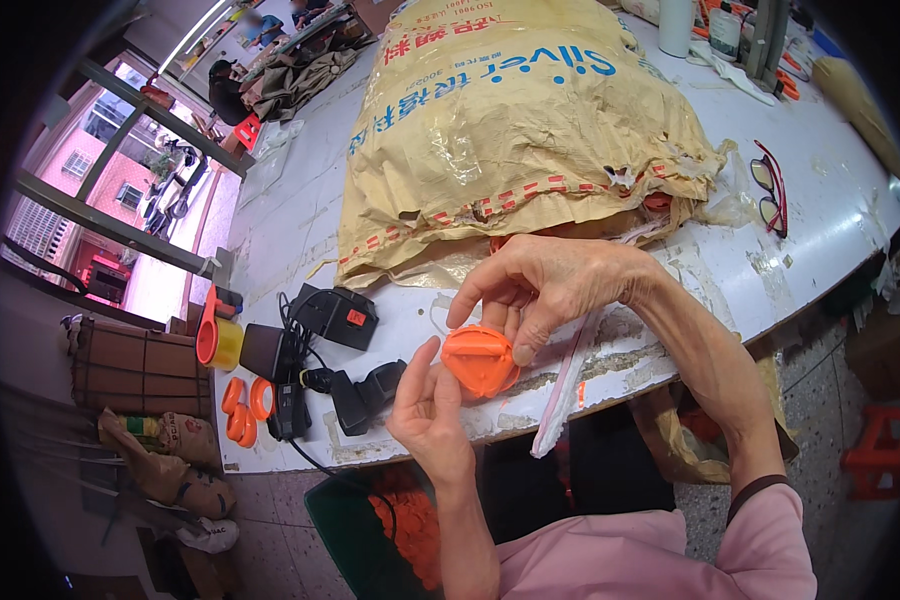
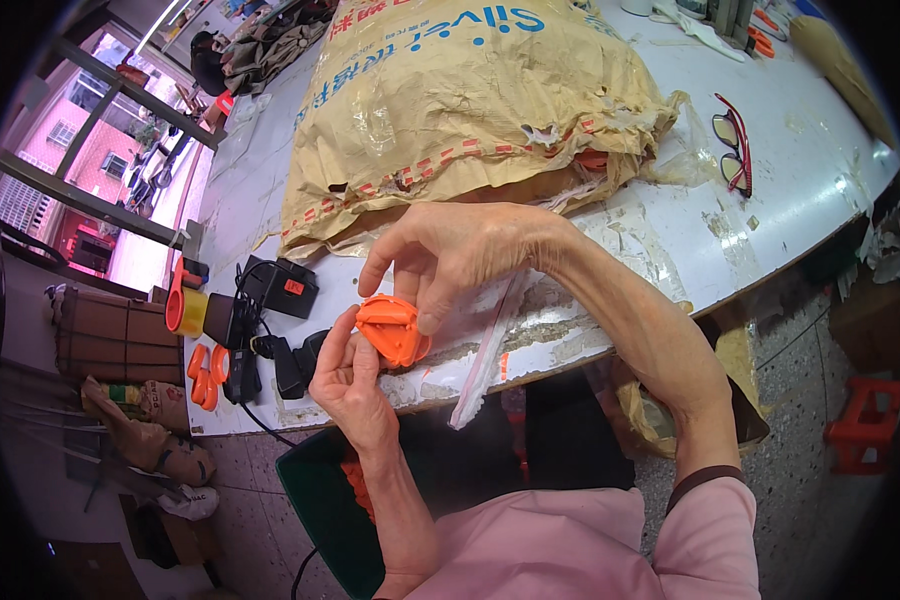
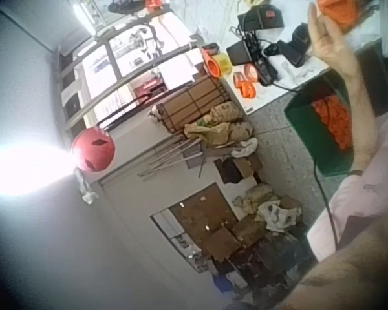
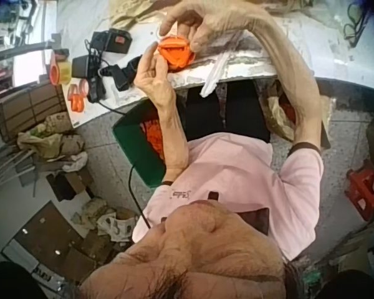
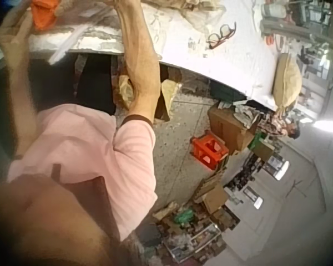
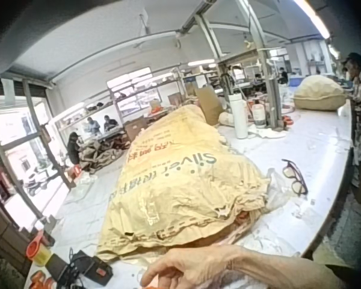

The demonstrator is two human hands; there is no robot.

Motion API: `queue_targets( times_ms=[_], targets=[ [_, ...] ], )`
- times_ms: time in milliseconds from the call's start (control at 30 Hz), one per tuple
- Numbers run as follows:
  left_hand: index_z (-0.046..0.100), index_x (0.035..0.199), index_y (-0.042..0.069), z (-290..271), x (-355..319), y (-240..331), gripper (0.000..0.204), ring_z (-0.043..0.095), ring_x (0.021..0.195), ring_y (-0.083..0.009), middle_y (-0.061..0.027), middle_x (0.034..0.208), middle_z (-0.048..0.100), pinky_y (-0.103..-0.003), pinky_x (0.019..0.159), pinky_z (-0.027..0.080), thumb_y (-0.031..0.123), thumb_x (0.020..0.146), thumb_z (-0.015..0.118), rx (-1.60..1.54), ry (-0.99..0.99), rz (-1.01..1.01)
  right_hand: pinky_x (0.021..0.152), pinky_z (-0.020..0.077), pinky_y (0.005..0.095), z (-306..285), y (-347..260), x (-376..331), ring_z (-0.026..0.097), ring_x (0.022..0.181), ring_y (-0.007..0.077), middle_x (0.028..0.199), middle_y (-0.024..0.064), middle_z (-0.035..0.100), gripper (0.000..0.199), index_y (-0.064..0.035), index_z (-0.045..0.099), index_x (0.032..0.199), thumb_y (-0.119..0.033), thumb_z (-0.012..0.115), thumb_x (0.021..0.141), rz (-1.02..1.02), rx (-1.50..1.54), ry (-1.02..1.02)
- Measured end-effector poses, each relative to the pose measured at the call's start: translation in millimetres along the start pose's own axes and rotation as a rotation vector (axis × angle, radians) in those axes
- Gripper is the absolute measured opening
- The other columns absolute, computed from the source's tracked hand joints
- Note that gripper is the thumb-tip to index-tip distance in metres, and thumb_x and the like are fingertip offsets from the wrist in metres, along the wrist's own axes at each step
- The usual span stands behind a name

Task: The person retrieves orange plastic components from a large bag and fits them together by hand. After assembling the pieces, the person places the finished objects into a brown paper bag and repeats the process.

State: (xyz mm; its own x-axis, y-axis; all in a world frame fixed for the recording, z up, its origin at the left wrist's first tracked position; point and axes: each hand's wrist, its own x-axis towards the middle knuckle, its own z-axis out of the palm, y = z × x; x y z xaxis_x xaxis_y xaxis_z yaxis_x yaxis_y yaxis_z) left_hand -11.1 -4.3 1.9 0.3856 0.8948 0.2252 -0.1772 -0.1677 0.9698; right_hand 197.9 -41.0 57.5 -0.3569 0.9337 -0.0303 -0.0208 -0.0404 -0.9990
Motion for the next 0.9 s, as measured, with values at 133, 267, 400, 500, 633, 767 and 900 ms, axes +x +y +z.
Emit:
queue_targets(
  times_ms=[133, 267, 400, 500, 633, 767, 900],
  targets=[
    [0.052, 0.118, -0.01, 1, 0, -2, 0.03, 0.062, 0.082, -0.0128, -0.011, 0.091, 0.064, -0.026, 0.075, 0.051, 0.003, 0.09, 0.054, -0.004, 0.027, 0.011, 0.069, 0.0509, 0.0258, 5, -1, 0, 0.064, 0.079, 0.015, 0.087, 0.0145, 0.067, 0.056, 0.0056, 0.053, 0.116, -0.002, 0.071, 0.063, -0.02, -0.057, 0.018],
    [0.054, 0.116, -0.008, 0, -1, -9, 0.029, 0.06, 0.071, -0.0105, -0.0095, 0.089, 0.064, -0.023, 0.064, 0.051, 0.004, 0.09, 0.055, -0.027, 0.055, 0.011, 0.07, 0.0499, 0.0225, 10, 6, -6, 0.06, 0.074, 0.01, 0.083, 0.0069, 0.064, 0.052, 0.0014, 0.054, 0.118, 0.005, 0.065, 0.067, -0.029, -0.164, 0.119],
    [0.056, 0.116, -0.004, 7, -2, -4, 0.029, 0.056, 0.061, -0.0088, -0.0075, 0.084, 0.063, -0.02, 0.055, 0.048, 0.009, 0.09, 0.057, -0.047, 0.011, -0.071, 0.069, 0.0478, 0.02, 18, 15, -31, 0.057, 0.073, 0.0091, 0.083, 0.0038, 0.061, 0.049, -0.0026, 0.057, 0.116, 0.001, 0.064, 0.068, -0.042, -0.178, 0.311],
    [0.054, 0.117, -0.004, -3, 3, -2, 0.03, 0.057, 0.068, -0.0099, -0.01, 0.09, 0.063, -0.022, 0.058, 0.049, 0.005, 0.089, 0.055, -0.07, -0.004, -0.061, 0.067, 0.0479, 0.0198, 37, 7, -79, 0.059, 0.077, 0.0084, 0.092, 0.0054, 0.061, 0.051, -0.0046, 0.057, 0.118, -0.002, 0.066, 0.068, -0.133, -0.227, 0.543],
    [0.055, 0.117, -0.004, -8, 4, -2, 0.03, 0.057, 0.07, -0.0101, -0.0097, 0.092, 0.062, -0.021, 0.061, 0.049, 0.001, 0.087, 0.056, -0.006, -0.054, 0.002, 0.07, 0.05, 0.0231, 86, 1, -180, 0.059, 0.075, 0.0099, 0.086, 0.0055, 0.063, 0.052, 0.0014, 0.054, 0.119, 0.006, 0.06, 0.067, 0.039, 0.082, 0.797],
    [0.057, 0.115, -0.004, -3, 1, -5, 0.028, 0.056, 0.07, -0.01, -0.0095, 0.092, 0.063, -0.021, 0.061, 0.049, 0.0, 0.087, 0.056, 0.028, -0.063, 0.008, 0.066, 0.0487, 0.023, 118, 89, -260, 0.06, 0.073, 0.0098, 0.082, 0.006, 0.064, 0.052, 0.0032, 0.054, 0.117, 0.009, 0.058, 0.066, 0.398, 0.152, 0.982],
    [0.057, 0.115, -0.004, -1, -1, -3, 0.028, 0.056, 0.07, -0.0087, -0.0084, 0.09, 0.063, -0.02, 0.061, 0.048, 0.001, 0.087, 0.056, 0.057, -0.076, 0.028, 0.064, 0.048, 0.027, 125, 188, -299, 0.061, 0.07, 0.0152, 0.077, 0.008, 0.063, 0.053, 0.0053, 0.053, 0.116, 0.007, 0.058, 0.064, 0.967, -0.372, 1.115]
  ],
)
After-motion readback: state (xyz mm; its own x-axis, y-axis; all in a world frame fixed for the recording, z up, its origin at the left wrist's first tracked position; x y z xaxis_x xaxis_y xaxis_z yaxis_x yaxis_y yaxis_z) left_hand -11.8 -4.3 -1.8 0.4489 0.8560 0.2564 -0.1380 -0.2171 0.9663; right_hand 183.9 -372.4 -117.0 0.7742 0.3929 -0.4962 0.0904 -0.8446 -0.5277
